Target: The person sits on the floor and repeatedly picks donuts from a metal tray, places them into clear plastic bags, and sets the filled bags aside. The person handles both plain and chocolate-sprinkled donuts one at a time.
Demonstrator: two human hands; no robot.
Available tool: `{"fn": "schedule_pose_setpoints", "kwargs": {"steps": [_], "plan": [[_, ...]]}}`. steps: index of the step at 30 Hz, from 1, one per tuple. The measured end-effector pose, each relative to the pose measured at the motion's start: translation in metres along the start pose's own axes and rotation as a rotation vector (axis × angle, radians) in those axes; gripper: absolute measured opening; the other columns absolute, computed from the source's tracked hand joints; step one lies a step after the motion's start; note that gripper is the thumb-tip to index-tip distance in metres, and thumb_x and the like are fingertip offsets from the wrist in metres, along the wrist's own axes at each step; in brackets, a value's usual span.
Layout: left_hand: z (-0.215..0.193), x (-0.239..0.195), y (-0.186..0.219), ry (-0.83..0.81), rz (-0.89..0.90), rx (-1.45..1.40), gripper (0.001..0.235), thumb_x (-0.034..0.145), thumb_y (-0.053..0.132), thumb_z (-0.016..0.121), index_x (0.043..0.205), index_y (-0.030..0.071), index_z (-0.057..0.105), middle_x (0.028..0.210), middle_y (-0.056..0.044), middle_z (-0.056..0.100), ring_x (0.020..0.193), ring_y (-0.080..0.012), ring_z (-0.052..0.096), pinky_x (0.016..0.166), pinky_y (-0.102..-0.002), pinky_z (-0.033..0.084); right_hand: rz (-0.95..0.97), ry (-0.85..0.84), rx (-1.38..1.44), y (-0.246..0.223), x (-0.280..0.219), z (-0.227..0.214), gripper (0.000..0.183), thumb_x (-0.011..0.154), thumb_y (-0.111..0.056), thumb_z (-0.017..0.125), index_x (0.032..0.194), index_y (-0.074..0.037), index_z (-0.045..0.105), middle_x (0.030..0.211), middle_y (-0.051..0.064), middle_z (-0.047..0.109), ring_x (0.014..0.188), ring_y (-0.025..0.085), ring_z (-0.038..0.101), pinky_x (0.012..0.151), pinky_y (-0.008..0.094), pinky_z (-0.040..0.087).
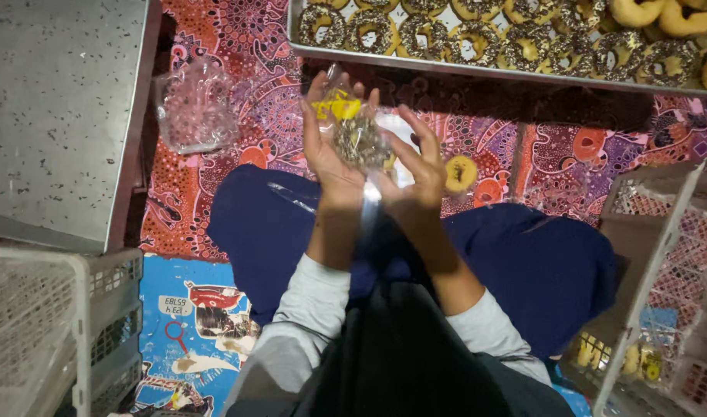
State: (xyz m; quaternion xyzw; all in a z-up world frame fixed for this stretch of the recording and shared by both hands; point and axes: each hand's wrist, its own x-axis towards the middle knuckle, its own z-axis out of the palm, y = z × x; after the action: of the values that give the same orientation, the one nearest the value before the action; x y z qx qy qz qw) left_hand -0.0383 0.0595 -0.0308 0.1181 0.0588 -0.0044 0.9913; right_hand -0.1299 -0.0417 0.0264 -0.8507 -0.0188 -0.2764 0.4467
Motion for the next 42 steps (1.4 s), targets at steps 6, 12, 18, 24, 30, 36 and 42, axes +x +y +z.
{"fn": "schedule_pose_setpoints", "kwargs": {"steps": [6, 12, 18, 24, 30, 36, 42], "plan": [[-0.016, 0.003, 0.022, 0.087, 0.002, -0.027, 0.025, 0.108, 0.035, 0.053, 0.114, 0.01, 0.056, 0.117, -0.011, 0.064, 0.113, -0.0294, 0.065, 0.105, -0.054, 0.055, 0.125, 0.035, 0.042, -0.005, -0.021, -0.006, 0.046, 0.078, -0.009, 0.083, 0.122, -0.001, 0.073, 0.138, 0.02, 0.064, 0.13, 0.033, 0.063, 0.111, 0.042, 0.053], [-0.044, 0.008, 0.012, 0.105, -0.038, 0.148, 0.012, 0.107, 0.013, 0.062, 0.117, 0.009, 0.058, 0.109, -0.013, 0.066, 0.105, -0.0283, 0.065, 0.099, -0.048, 0.053, 0.171, 0.049, 0.126, -0.003, -0.027, -0.006, 0.044, 0.079, -0.004, 0.079, 0.123, -0.003, 0.073, 0.139, 0.018, 0.061, 0.131, 0.032, 0.063, 0.109, 0.042, 0.055], [-0.045, 0.014, 0.03, 0.151, -0.057, -0.008, 0.008, 0.105, 0.011, 0.062, 0.111, 0.006, 0.058, 0.108, -0.011, 0.065, 0.106, -0.0267, 0.067, 0.108, -0.05, 0.057, 0.089, 0.089, 0.036, -0.011, -0.031, -0.021, 0.049, 0.08, -0.005, 0.084, 0.128, -0.006, 0.071, 0.143, 0.016, 0.06, 0.134, 0.032, 0.061, 0.113, 0.041, 0.053], [-0.018, -0.033, -0.003, 0.011, -0.032, 0.101, 0.031, 0.107, 0.021, 0.062, 0.13, 0.003, 0.052, 0.123, -0.014, 0.064, 0.115, -0.0279, 0.063, 0.108, -0.052, 0.049, 0.016, -0.015, 0.001, 0.007, -0.024, 0.017, 0.053, 0.083, -0.009, 0.084, 0.134, -0.007, 0.069, 0.151, 0.022, 0.054, 0.141, 0.039, 0.053, 0.121, 0.046, 0.043], [0.0, -0.094, 0.025, -0.267, 0.23, 1.143, 0.085, 0.104, 0.048, 0.063, 0.165, 0.008, 0.02, 0.146, -0.018, 0.041, 0.134, -0.0299, 0.039, 0.126, -0.057, 0.027, 0.259, -0.145, 0.286, 0.006, -0.01, 0.009, 0.058, 0.09, -0.009, 0.076, 0.145, -0.002, 0.059, 0.15, 0.018, 0.06, 0.143, 0.03, 0.056, 0.123, 0.04, 0.043], [-0.022, -0.111, 0.095, -0.704, 0.723, 1.924, 0.049, 0.1, 0.044, 0.067, 0.134, 0.009, 0.06, 0.141, -0.015, 0.061, 0.14, -0.0326, 0.052, 0.121, -0.058, 0.023, 0.503, -0.569, 0.438, -0.022, -0.014, 0.003, 0.045, 0.101, -0.014, 0.063, 0.146, -0.009, 0.057, 0.134, 0.014, 0.065, 0.115, 0.018, 0.059, 0.098, 0.028, 0.047], [-0.032, -0.162, 0.142, -0.112, 0.464, 1.616, 0.03, 0.113, 0.021, 0.052, 0.111, -0.001, 0.073, 0.114, -0.013, 0.076, 0.112, -0.0271, 0.074, 0.107, -0.042, 0.055, -0.231, -0.576, -0.1, -0.044, -0.042, 0.031, 0.014, 0.1, -0.025, 0.068, 0.106, -0.018, 0.079, 0.099, 0.007, 0.079, 0.074, 0.023, 0.074, 0.06, 0.038, 0.055]]}}
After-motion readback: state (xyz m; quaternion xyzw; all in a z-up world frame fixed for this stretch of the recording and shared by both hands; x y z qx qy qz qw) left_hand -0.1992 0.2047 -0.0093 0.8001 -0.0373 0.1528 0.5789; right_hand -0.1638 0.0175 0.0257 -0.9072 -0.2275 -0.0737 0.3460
